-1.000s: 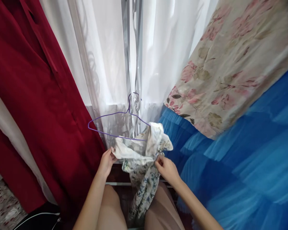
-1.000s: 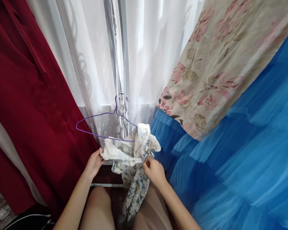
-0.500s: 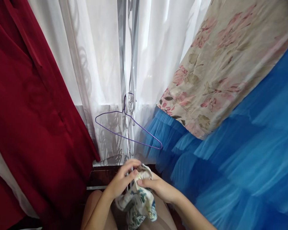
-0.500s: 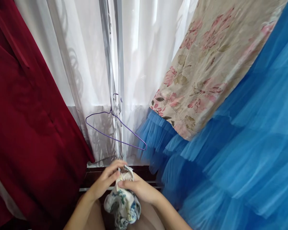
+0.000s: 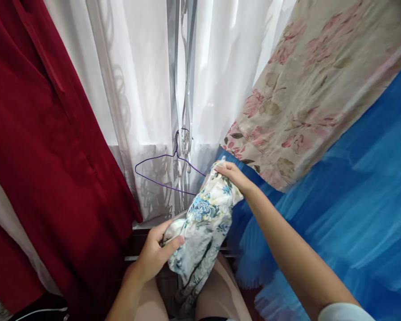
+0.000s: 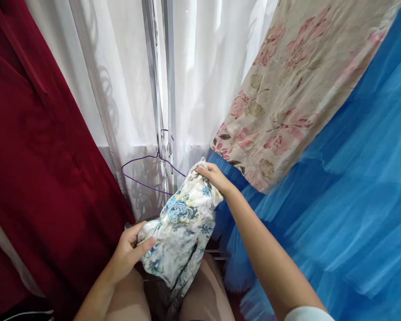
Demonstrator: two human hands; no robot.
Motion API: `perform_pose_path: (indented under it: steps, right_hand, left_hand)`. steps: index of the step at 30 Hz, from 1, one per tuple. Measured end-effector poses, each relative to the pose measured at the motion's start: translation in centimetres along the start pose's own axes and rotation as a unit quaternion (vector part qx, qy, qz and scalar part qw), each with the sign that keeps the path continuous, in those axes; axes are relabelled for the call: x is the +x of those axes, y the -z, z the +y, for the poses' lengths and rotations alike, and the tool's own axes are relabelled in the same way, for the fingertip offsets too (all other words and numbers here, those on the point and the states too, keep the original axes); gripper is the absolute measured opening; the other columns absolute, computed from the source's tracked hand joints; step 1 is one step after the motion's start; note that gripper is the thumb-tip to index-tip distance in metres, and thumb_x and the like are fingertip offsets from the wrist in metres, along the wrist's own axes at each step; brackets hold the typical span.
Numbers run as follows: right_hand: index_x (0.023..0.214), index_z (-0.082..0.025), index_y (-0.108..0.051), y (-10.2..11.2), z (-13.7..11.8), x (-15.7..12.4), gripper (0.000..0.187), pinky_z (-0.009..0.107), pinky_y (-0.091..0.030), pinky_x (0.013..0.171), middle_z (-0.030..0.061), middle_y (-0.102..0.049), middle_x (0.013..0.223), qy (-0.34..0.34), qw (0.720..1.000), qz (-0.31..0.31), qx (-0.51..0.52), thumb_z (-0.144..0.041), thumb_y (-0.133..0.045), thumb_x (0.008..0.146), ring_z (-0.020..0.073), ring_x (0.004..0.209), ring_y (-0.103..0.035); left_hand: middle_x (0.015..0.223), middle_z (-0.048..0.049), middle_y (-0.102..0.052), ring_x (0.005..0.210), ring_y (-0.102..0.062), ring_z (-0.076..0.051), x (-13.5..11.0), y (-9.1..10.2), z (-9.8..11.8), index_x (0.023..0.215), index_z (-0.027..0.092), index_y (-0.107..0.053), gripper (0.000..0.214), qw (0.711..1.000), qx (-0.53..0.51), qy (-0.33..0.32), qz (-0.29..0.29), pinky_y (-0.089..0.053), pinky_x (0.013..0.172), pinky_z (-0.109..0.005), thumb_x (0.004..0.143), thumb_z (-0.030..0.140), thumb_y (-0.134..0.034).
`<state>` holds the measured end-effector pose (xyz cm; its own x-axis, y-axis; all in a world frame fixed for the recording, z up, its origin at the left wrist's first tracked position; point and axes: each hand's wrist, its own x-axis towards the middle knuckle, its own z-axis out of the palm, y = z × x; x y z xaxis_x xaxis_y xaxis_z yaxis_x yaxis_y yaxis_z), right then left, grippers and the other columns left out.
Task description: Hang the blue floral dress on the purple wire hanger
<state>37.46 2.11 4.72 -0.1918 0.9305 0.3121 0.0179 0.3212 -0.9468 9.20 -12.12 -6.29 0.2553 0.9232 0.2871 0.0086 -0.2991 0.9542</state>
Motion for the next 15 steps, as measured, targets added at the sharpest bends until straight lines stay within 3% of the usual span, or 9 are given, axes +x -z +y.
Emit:
perform_pose_path:
  steps: [3,6,9,12,14,15]
  right_hand:
    - [0.087,-0.017,-0.072,-2.6,1.1,1.1,0.032,0.025,-0.048,0.060,0.0001,-0.070,0.075,-0.034,0.996,-0.072,0.036,-0.044,-0.080,0.071,0.0143,0.063,-0.062]
    - [0.102,-0.019,-0.073,-3.4,1.0,0.5,0.035,0.025,-0.050,0.065,0.0012,-0.075,0.084,-0.057,0.988,-0.124,0.074,-0.037,-0.080,0.072,0.0153,0.069,-0.067]
    - [0.110,-0.020,-0.072,-2.5,0.4,0.1,0.043,0.025,-0.050,0.067,0.0013,-0.077,0.086,-0.075,0.984,-0.129,0.098,-0.029,-0.080,0.069,0.0163,0.071,-0.070]
    - [0.111,-0.019,-0.072,-1.8,-0.3,0.1,0.045,0.025,-0.050,0.067,0.0027,-0.078,0.089,-0.091,0.981,-0.148,0.084,-0.026,-0.078,0.067,0.0181,0.075,-0.071]
    - [0.110,-0.020,-0.072,-2.0,-0.8,0.1,0.044,0.025,-0.050,0.065,0.0030,-0.078,0.090,-0.096,0.980,-0.157,0.078,-0.025,-0.077,0.067,0.0184,0.074,-0.071]
    - [0.107,-0.020,-0.072,-2.2,-1.0,0.0,0.041,0.025,-0.050,0.064,0.0026,-0.077,0.088,-0.096,0.980,-0.154,0.079,-0.025,-0.076,0.067,0.0180,0.072,-0.071]
  left_hand:
    - [0.072,0.0025,-0.052,0.064,-0.046,-0.010,0.1,2.6,1.4,0.088,0.017,-0.059,0.024,0.997,0.040,-0.017,0.065,-0.037,0.057,-0.018,0.085,0.039,-0.068]
    - [0.079,0.0014,-0.057,0.071,-0.052,-0.012,0.1,6.1,1.3,0.094,0.018,-0.059,0.022,0.986,0.121,-0.026,0.110,-0.041,0.063,-0.019,0.087,0.038,-0.066]
    - [0.086,-0.0005,-0.064,0.079,-0.058,-0.016,0.9,10.1,0.2,0.097,0.019,-0.063,0.019,0.964,0.263,-0.018,0.043,-0.045,0.071,-0.023,0.088,0.036,-0.060]
    - [0.083,-0.0014,-0.069,0.080,-0.061,-0.020,3.1,14.2,-0.9,0.089,0.021,-0.068,0.019,0.915,0.401,-0.008,-0.042,-0.047,0.079,-0.028,0.086,0.035,-0.057]
    - [0.084,-0.0019,-0.072,0.082,-0.063,-0.023,5.4,16.8,-1.0,0.084,0.022,-0.070,0.016,0.891,0.454,-0.003,-0.016,-0.046,0.090,-0.034,0.080,0.034,-0.059]
    - [0.086,-0.0022,-0.073,0.085,-0.064,-0.024,6.7,17.9,-0.7,0.083,0.022,-0.070,0.014,0.883,0.469,-0.003,0.024,-0.044,0.096,-0.037,0.077,0.031,-0.061]
